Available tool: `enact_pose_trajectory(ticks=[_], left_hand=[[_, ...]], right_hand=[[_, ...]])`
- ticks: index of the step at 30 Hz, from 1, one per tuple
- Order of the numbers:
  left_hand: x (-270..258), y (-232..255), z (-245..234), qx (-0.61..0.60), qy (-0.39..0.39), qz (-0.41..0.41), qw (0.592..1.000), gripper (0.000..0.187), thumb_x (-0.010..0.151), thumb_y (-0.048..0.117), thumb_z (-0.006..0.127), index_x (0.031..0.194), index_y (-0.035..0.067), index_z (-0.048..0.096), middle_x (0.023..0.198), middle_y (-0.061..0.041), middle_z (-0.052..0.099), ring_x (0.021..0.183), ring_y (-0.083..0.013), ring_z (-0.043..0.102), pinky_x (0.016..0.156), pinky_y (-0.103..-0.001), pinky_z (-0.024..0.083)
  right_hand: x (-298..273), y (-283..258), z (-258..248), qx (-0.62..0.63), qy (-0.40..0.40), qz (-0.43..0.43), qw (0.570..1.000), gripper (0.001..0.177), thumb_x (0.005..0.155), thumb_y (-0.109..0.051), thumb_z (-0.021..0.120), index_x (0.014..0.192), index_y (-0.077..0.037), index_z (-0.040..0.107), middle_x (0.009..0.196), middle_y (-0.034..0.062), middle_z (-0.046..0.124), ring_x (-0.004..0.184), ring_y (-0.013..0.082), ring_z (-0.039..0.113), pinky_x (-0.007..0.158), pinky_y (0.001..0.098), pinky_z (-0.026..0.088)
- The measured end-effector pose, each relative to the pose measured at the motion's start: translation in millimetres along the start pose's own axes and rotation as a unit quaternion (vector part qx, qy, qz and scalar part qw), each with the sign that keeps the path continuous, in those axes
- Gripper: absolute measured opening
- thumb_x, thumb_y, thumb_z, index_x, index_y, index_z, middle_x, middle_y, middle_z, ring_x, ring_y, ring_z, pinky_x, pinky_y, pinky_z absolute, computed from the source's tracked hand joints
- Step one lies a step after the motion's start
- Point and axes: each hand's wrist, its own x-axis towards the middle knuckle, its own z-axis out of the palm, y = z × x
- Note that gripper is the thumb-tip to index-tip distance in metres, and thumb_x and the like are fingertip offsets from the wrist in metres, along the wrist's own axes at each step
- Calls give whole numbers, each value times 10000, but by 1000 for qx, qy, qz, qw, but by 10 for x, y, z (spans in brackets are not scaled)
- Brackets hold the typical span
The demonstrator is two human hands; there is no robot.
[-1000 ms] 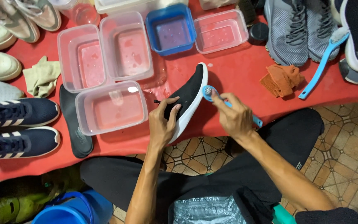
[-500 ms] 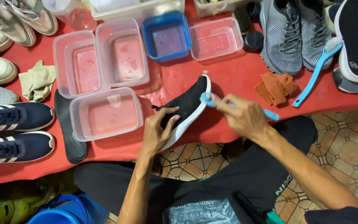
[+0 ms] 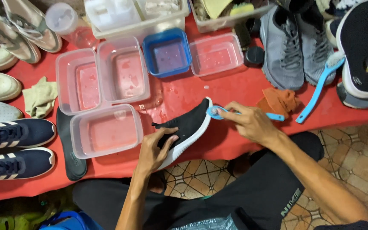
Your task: The person scrubs a black sneaker with a blue brush, repeatedly dipping the brush into containers of soapy water and cleaning the upper and sole. The person rotates the shoe to access different areas and continues scrubbing throughout the clip.
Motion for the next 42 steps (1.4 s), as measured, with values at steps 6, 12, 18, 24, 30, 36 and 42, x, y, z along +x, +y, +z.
enact_pose_trajectory(ticks=[6, 12, 18, 24, 30, 36, 42], left_hand=[[6, -27, 3, 7, 4, -4, 1000, 170, 913, 117, 711, 1068, 93, 777, 754, -166, 762, 661, -371, 740, 584, -387, 563], [-96, -13, 110, 294, 130, 93, 942, 337, 836, 352, 742, 1147, 221, 755, 1009, -96, 437, 910, -322, 499, 923, -410, 446], [166, 328, 510, 204, 54, 82, 974, 591, 683, 136, 595, 1247, -30, 652, 1149, -318, 621, 1142, -490, 622, 1158, -621, 265], [454, 8, 923, 371, 39, 18, 928, 658, 732, 267, 852, 1271, -8, 592, 963, -176, 695, 900, -353, 690, 848, -457, 488], [301, -26, 962, 316, 27, 62, 946, 582, 739, 317, 835, 1254, 116, 655, 976, -78, 733, 952, -289, 656, 897, -458, 449], [155, 162, 769, 306, 0, 9, 952, 737, 720, 382, 841, 1315, 42, 572, 1177, -197, 682, 1240, -434, 588, 1112, -612, 303], [-121, 185, 380, 258, -10, 18, 966, 813, 709, 305, 854, 1401, 27, 530, 1330, -227, 603, 1355, -431, 489, 1144, -595, 295]], right_hand=[[141, -46, -106, 83, -17, 73, 994, 173, 1007, -186, 594, 1104, -257, 719, 981, -58, 684, 936, 217, 730, 815, 345, 577], [65, 13, -145, 108, 49, 109, 987, 344, 981, -200, 651, 1322, -162, 636, 1047, 92, 714, 980, 345, 727, 868, 447, 575], [120, -318, -241, 136, 56, 116, 982, 366, 991, -127, 606, 1355, -93, 626, 989, 134, 711, 906, 338, 755, 842, 461, 578], [78, -472, -177, 157, 55, 169, 972, 330, 999, -266, 647, 1287, -106, 635, 1065, 165, 697, 1033, 394, 709, 877, 470, 576], [661, -624, -616, 83, 143, 98, 981, 297, 1060, -240, 622, 1269, -30, 635, 1123, 236, 667, 1037, 437, 670, 881, 507, 532], [2091, -1002, -156, -26, -30, -50, 998, 307, 905, -212, 763, 1183, -83, 737, 1014, 192, 652, 1008, 437, 658, 866, 532, 546], [3267, -938, 1133, -312, -44, -113, 942, 326, 723, -366, 887, 894, -111, 780, 929, 111, 611, 900, 328, 644, 684, 476, 580]])
